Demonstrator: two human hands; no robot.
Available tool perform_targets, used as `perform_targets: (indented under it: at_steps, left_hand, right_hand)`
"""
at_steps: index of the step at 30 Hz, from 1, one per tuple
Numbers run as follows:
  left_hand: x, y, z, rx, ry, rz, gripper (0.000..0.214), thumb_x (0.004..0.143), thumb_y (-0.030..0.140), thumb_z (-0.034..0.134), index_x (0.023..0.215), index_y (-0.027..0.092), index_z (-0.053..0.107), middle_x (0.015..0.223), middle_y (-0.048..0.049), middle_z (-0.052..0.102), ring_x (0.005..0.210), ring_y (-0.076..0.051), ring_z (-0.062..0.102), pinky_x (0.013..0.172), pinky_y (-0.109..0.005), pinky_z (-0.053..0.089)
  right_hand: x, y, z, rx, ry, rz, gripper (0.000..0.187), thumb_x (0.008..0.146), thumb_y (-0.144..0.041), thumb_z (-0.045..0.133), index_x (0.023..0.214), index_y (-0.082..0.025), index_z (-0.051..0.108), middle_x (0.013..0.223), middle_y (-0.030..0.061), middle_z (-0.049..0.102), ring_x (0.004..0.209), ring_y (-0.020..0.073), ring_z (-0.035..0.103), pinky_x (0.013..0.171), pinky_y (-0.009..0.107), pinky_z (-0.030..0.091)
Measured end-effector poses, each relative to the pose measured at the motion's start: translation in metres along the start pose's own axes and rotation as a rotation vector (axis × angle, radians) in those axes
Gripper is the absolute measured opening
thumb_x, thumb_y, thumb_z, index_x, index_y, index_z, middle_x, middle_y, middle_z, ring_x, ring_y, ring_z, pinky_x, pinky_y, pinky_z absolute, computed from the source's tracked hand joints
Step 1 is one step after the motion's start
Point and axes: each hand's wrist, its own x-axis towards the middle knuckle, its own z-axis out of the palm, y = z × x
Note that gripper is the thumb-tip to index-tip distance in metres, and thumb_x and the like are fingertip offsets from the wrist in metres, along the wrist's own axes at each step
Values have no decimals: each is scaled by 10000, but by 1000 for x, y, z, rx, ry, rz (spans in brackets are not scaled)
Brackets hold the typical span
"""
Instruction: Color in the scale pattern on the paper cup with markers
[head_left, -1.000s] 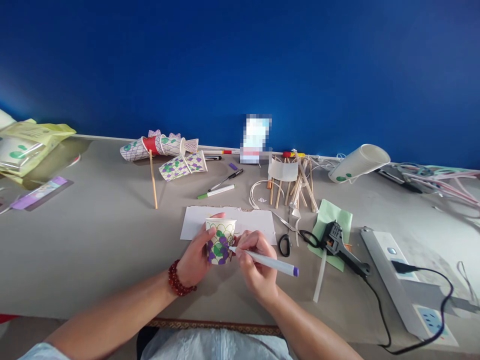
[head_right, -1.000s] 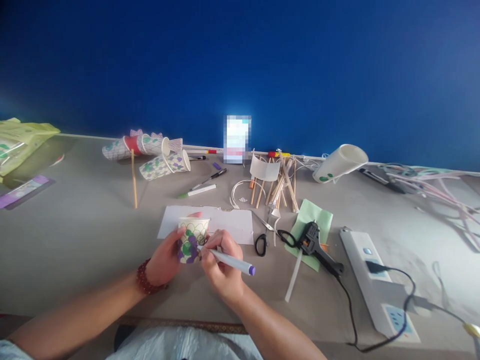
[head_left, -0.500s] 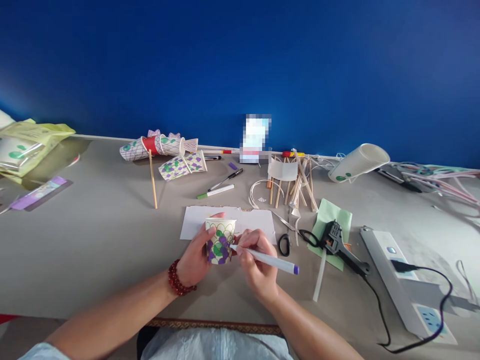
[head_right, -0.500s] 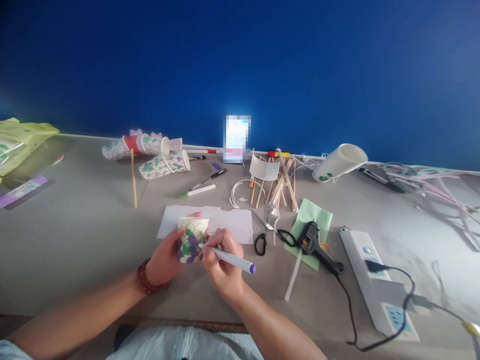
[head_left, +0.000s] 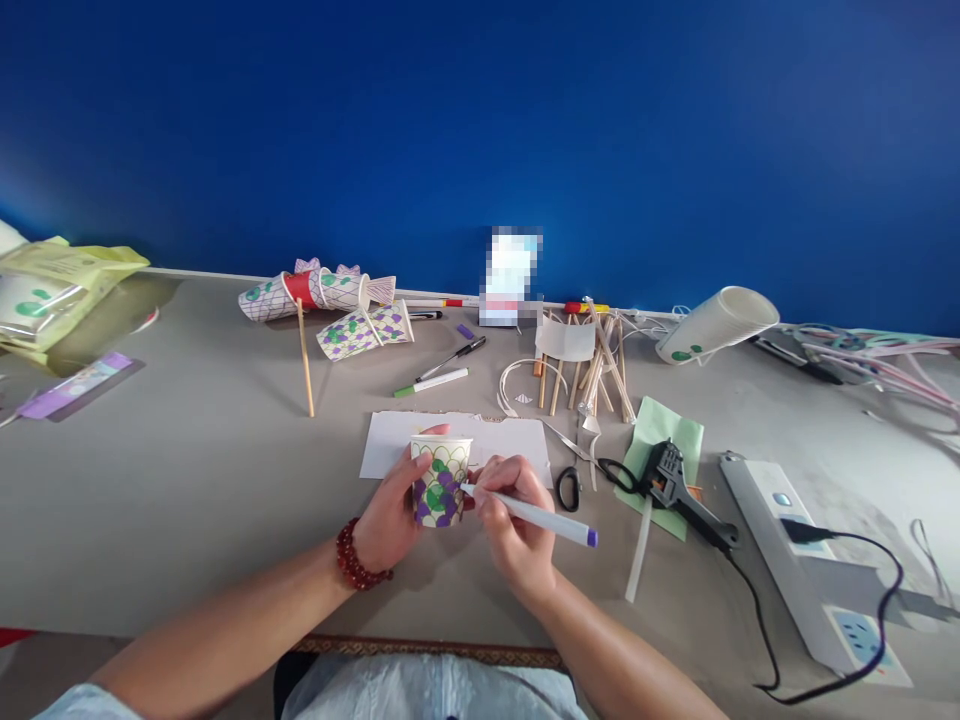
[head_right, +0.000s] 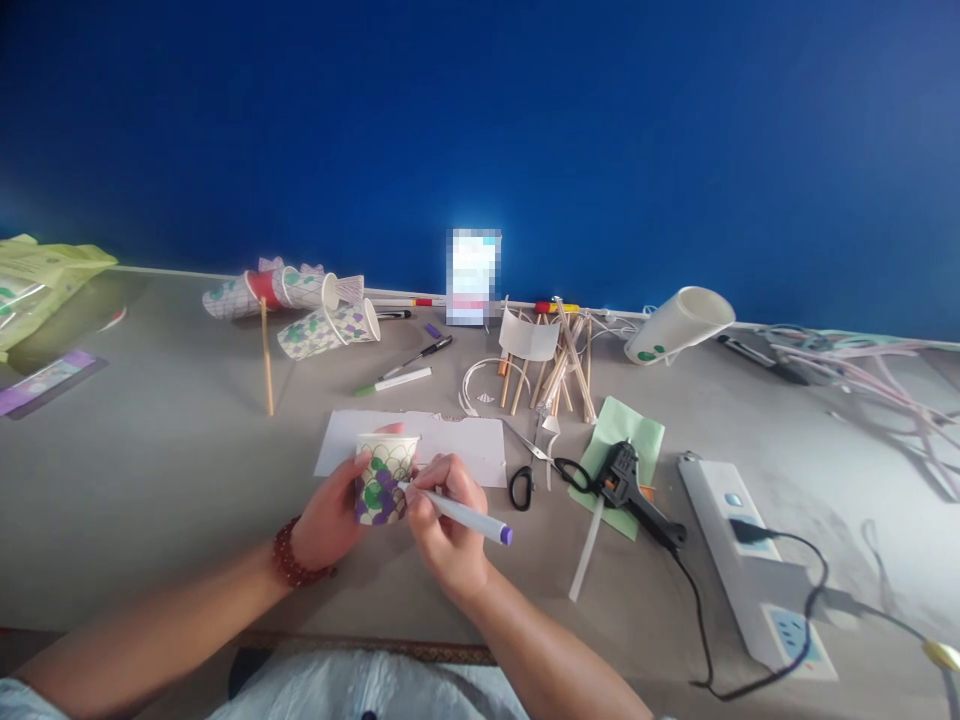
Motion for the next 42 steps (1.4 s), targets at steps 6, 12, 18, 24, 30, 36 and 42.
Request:
perform_targets:
  at_steps: [6,12,18,24,30,36,42]
  left_hand:
    - [1,-2,-1,-24,-7,-9,662,826,391,792,1432,206,601,998,-74,814,926,-245,768,851,-328,585]
    - [2,-2,-2,-40,-8,-25,628,836,392,781,1414,216,611,1016,-73,816,906,-246,781,844,-339,597]
    - [2,-3,-4,-47,7,-16,653,845,372,775,1444,200,583,1008,-77,818,931,-242,780,863,-327,592]
    - [3,-3,-3,-66,-17,-25,651,835,382,788,1435,215,596,1007,-70,814,902,-241,776,838,-332,596]
    - [2,-1,-2,-35,-10,-20,686,836,388,796,1460,207,576,1004,-74,807,903,-238,765,812,-318,588]
    - [3,-4,-4,-18,12,6,741,831,407,793,1493,188,542,1067,-92,799,985,-270,756,798,-329,584]
    - [3,-3,-4,-10,5,-12,696,860,387,753,1495,198,541,1039,-84,801,940,-259,765,807,-336,588]
  right_hand:
    - [1,-1,0,10,0,-9,238,984,-335,611,779,-241,535,639,-29,525,589,161,495,665,352,497]
    - [2,-2,0,-4,-4,0,258,983,-357,604,766,-242,522,649,-26,507,601,164,496,670,361,513]
    - [2,-1,-1,5,-2,-4,252,982,-331,602,758,-242,527,651,-23,503,606,165,494,657,355,511]
    - [1,1,-1,26,3,-8,229,977,-327,614,777,-240,544,665,-23,514,619,167,505,678,357,511]
    - [2,-3,0,17,-18,-16,225,983,-301,597,774,-240,538,649,-34,493,597,156,480,643,331,471]
    - [1,-3,0,33,-53,-16,195,970,-242,591,782,-236,541,660,-34,506,598,148,472,635,320,455]
    - [1,-3,0,25,-39,-22,194,966,-238,588,778,-237,539,658,-36,501,598,148,479,638,320,457]
